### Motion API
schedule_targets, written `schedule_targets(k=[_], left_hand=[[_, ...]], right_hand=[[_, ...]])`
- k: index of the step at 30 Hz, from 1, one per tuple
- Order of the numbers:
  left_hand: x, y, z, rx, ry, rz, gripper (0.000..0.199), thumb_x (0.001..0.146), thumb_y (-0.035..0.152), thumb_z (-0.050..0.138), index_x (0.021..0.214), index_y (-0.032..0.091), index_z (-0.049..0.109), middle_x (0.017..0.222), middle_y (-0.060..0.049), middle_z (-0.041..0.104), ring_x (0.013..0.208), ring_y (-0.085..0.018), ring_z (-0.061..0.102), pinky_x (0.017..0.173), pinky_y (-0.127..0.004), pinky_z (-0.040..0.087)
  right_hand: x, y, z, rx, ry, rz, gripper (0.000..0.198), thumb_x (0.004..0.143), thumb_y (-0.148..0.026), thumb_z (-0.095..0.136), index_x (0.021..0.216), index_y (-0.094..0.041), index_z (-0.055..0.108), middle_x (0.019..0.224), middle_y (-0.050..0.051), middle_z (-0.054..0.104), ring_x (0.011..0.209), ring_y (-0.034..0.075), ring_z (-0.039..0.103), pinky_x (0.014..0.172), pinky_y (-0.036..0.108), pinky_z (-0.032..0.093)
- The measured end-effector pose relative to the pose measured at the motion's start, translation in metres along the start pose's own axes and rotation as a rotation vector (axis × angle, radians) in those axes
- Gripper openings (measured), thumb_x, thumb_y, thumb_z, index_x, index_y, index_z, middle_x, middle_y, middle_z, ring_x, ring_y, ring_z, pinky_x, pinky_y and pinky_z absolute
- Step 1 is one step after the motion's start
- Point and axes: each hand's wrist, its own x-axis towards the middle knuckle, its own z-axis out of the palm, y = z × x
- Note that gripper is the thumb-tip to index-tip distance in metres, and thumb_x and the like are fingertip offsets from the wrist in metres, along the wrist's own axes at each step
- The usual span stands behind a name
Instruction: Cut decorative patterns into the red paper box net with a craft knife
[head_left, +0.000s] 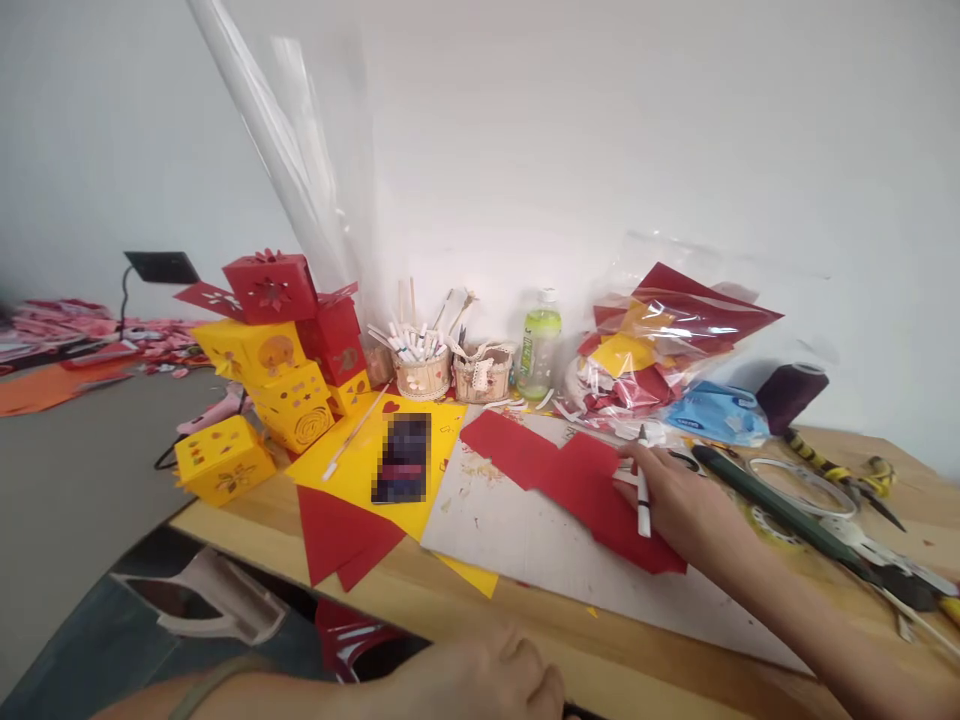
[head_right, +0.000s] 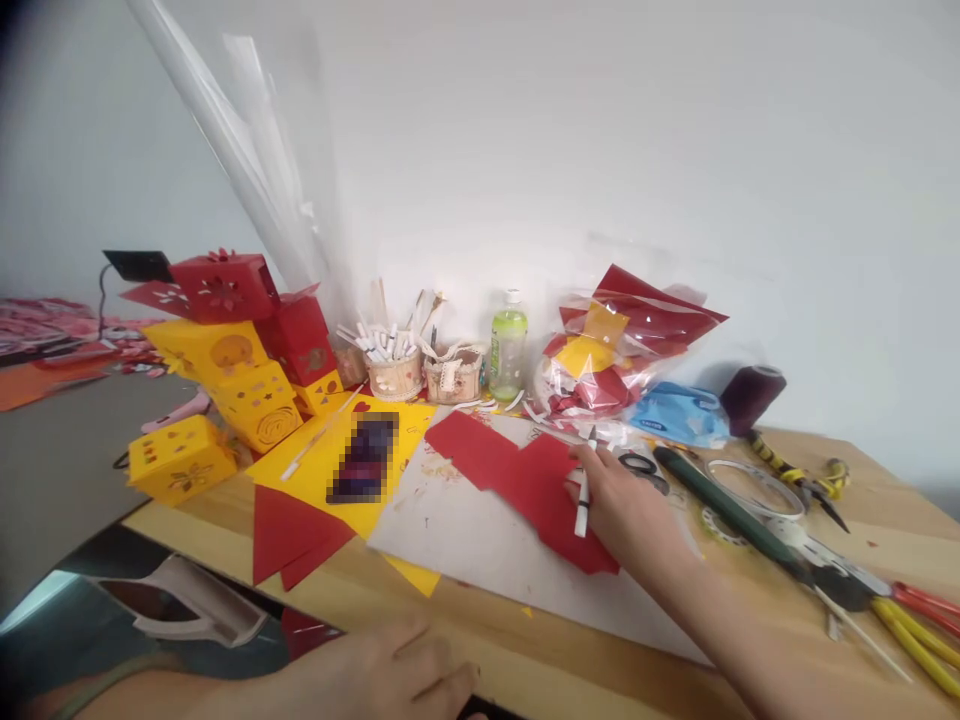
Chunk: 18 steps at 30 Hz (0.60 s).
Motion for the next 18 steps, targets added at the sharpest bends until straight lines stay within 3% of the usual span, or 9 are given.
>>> schedule_targets(k=[2, 4, 8, 11, 14, 18], left_hand=[[0.004, -0.007, -0.005, -0.059, 0.066, -0.027, 0.009, 0.088, 0.022, 0.056, 0.095, 0.021, 0.061, 0.082, 0.004, 0.063, 0.063, -0.011, 0.055, 0.057, -0.024, 0.045], [0.007, -0.011, -0.007, -0.093, 0.088, -0.055, 0.013, 0.091, 0.022, 0.051, 0.097, 0.018, 0.062, 0.098, 0.000, 0.065, 0.078, -0.014, 0.058, 0.066, -0.026, 0.048], [0.016, -0.022, 0.000, -0.148, -0.028, -0.082, 0.030, 0.096, 0.029, 0.043, 0.121, 0.016, 0.052, 0.131, -0.007, 0.051, 0.111, -0.019, 0.051, 0.090, -0.032, 0.043], [0.030, -0.029, 0.012, -0.189, -0.089, -0.085, 0.051, 0.093, 0.046, 0.044, 0.133, 0.014, 0.041, 0.138, -0.012, 0.043, 0.120, -0.025, 0.046, 0.095, -0.035, 0.041], [0.045, -0.029, 0.026, -0.230, -0.088, -0.089, 0.068, 0.090, 0.060, 0.037, 0.139, 0.014, 0.033, 0.142, -0.014, 0.038, 0.123, -0.029, 0.044, 0.097, -0.039, 0.040], [0.057, -0.025, 0.041, -0.317, -0.170, -0.077, 0.076, 0.086, 0.065, 0.038, 0.141, 0.012, 0.031, 0.142, -0.015, 0.039, 0.127, -0.032, 0.040, 0.099, -0.043, 0.039]], right_hand=[[-0.008, -0.007, -0.005, 0.012, -0.057, -0.003, 0.025, 0.084, -0.036, 0.049, 0.100, -0.021, 0.060, 0.090, 0.013, 0.069, 0.065, 0.030, 0.067, 0.054, 0.037, 0.046], [-0.015, -0.013, -0.014, 0.058, -0.106, -0.007, 0.026, 0.083, -0.040, 0.050, 0.099, -0.023, 0.061, 0.089, 0.011, 0.072, 0.069, 0.030, 0.069, 0.055, 0.037, 0.048], [-0.023, -0.012, -0.038, 0.190, -0.134, 0.026, 0.033, 0.087, -0.049, 0.043, 0.106, -0.027, 0.060, 0.091, 0.005, 0.074, 0.078, 0.025, 0.070, 0.066, 0.034, 0.051], [-0.025, 0.002, -0.054, 0.262, -0.047, 0.138, 0.043, 0.088, -0.055, 0.038, 0.110, -0.026, 0.060, 0.086, 0.006, 0.073, 0.077, 0.025, 0.069, 0.065, 0.035, 0.051], [-0.028, 0.022, -0.064, 0.300, 0.089, 0.281, 0.052, 0.085, -0.062, 0.037, 0.101, -0.023, 0.068, 0.080, 0.009, 0.070, 0.070, 0.027, 0.064, 0.061, 0.038, 0.048], [-0.037, 0.036, -0.071, 0.438, 0.216, 0.378, 0.042, 0.080, -0.060, 0.050, 0.091, -0.024, 0.068, 0.092, 0.008, 0.068, 0.076, 0.024, 0.059, 0.061, 0.034, 0.044]])
